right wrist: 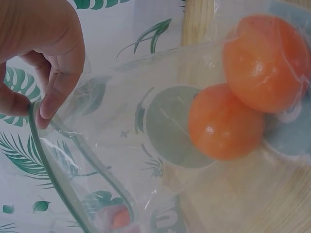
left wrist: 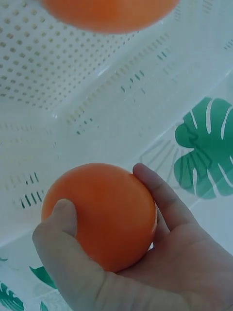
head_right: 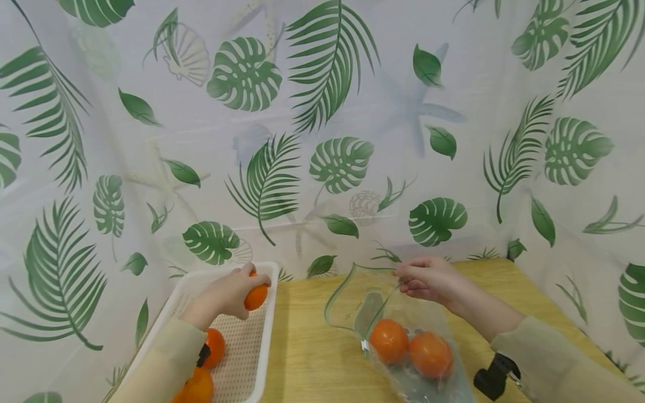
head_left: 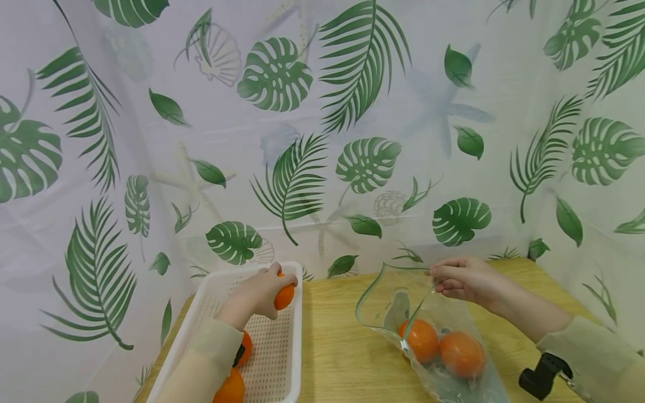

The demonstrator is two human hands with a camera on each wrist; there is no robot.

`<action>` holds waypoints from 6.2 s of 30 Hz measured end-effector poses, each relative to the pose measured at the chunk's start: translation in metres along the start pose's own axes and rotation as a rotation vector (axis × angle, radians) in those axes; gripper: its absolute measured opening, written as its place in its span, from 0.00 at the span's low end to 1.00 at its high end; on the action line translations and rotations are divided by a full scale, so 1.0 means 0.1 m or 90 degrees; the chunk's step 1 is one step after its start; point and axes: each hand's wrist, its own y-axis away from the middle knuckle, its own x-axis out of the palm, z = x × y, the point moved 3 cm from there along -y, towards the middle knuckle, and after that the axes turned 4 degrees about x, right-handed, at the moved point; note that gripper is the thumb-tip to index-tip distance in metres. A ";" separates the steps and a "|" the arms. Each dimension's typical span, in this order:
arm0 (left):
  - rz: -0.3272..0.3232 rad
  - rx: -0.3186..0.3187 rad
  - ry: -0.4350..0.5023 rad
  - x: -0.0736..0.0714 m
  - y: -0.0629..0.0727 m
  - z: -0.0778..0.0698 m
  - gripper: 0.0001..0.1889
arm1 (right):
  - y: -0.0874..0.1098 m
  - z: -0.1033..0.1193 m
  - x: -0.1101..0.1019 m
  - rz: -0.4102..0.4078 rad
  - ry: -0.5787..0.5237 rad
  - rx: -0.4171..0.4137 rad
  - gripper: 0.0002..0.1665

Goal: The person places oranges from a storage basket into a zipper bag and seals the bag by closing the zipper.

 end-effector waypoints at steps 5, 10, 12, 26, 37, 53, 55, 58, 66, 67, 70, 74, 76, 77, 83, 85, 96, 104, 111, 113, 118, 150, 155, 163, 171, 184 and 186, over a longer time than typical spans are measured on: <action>-0.011 0.023 0.001 -0.05 -0.02 -0.08 0.38 | 0.00 -0.01 0.00 -0.002 0.002 0.001 0.12; -0.020 0.039 -0.002 -0.10 -0.02 -0.17 0.39 | 0.01 -0.01 0.00 -0.006 0.009 0.003 0.14; -0.021 0.048 -0.002 -0.12 -0.01 -0.21 0.39 | 0.01 -0.01 0.00 -0.006 0.010 0.003 0.15; -0.054 0.119 0.022 -0.32 0.00 -0.52 0.40 | 0.01 -0.01 0.01 -0.006 0.007 0.005 0.13; -0.079 0.172 0.016 -0.41 -0.03 -0.80 0.41 | 0.04 0.00 0.03 0.003 0.000 0.002 0.09; -0.137 0.261 -0.008 -0.61 -0.09 -1.17 0.42 | 0.03 -0.01 0.03 0.004 -0.004 0.007 0.10; -0.139 0.271 -0.010 -0.63 -0.10 -1.21 0.42 | 0.03 0.00 0.03 0.002 -0.005 0.007 0.10; -0.143 0.283 -0.021 -0.65 -0.12 -1.28 0.42 | 0.03 0.00 0.03 0.002 -0.003 0.005 0.09; -0.166 0.317 -0.071 -0.66 -0.17 -1.45 0.41 | 0.04 0.01 0.05 0.004 -0.003 0.003 0.10; -0.166 0.317 -0.072 -0.66 -0.17 -1.48 0.42 | 0.04 0.01 0.05 0.003 -0.003 0.004 0.10; -0.161 0.319 -0.074 -0.65 -0.19 -1.54 0.42 | 0.03 0.00 0.04 0.001 -0.001 0.005 0.11; -0.152 0.323 -0.060 -0.61 -0.22 -1.62 0.41 | 0.02 0.01 0.04 -0.001 0.002 0.005 0.10; -0.147 0.326 -0.056 -0.60 -0.24 -1.66 0.42 | 0.03 0.01 0.03 -0.001 0.005 0.004 0.10; -0.145 0.326 -0.056 -0.59 -0.25 -1.68 0.42 | 0.03 0.01 0.03 -0.002 0.006 0.004 0.11; -0.134 0.336 -0.068 -0.54 -0.29 -1.77 0.42 | 0.05 0.01 0.04 -0.004 0.010 0.011 0.13; -0.129 0.342 -0.070 -0.52 -0.31 -1.79 0.41 | 0.06 0.01 0.04 -0.004 0.007 0.011 0.13; -0.112 0.355 -0.056 -0.39 -0.42 -1.84 0.39 | 0.05 0.01 0.02 0.000 0.008 0.005 0.15; -0.096 0.374 -0.059 -0.30 -0.46 -1.88 0.37 | 0.06 0.01 0.02 -0.002 0.009 0.006 0.16; -0.099 0.392 -0.073 -0.29 -0.48 -1.97 0.37 | 0.06 0.00 0.00 -0.005 0.017 0.003 0.15; -0.094 0.398 -0.080 -0.28 -0.49 -2.00 0.37 | 0.06 0.01 0.00 -0.005 0.018 0.003 0.16; -0.094 0.416 -0.098 -0.24 -0.51 -2.03 0.37 | 0.07 0.03 0.01 -0.004 0.012 0.001 0.16; -0.065 0.392 -0.146 -0.26 -0.50 -2.02 0.34 | 0.10 0.07 0.03 -0.015 0.025 -0.007 0.17; -0.076 0.394 -0.147 -0.26 -0.47 -1.98 0.30 | 0.10 0.08 0.02 -0.022 0.019 -0.007 0.13; -0.110 0.404 -0.161 -0.30 -0.40 -1.90 0.29 | 0.11 0.11 -0.01 -0.031 0.026 -0.008 0.10; -0.103 0.397 -0.160 -0.28 -0.32 -1.79 0.30 | 0.12 0.11 0.00 -0.035 0.029 -0.004 0.12; -0.072 0.336 -0.153 -0.29 -0.15 -1.54 0.27 | 0.12 0.15 -0.04 -0.035 0.052 -0.012 0.12; -0.073 0.329 -0.150 -0.30 -0.12 -1.49 0.27 | 0.12 0.16 -0.04 -0.037 0.052 -0.012 0.11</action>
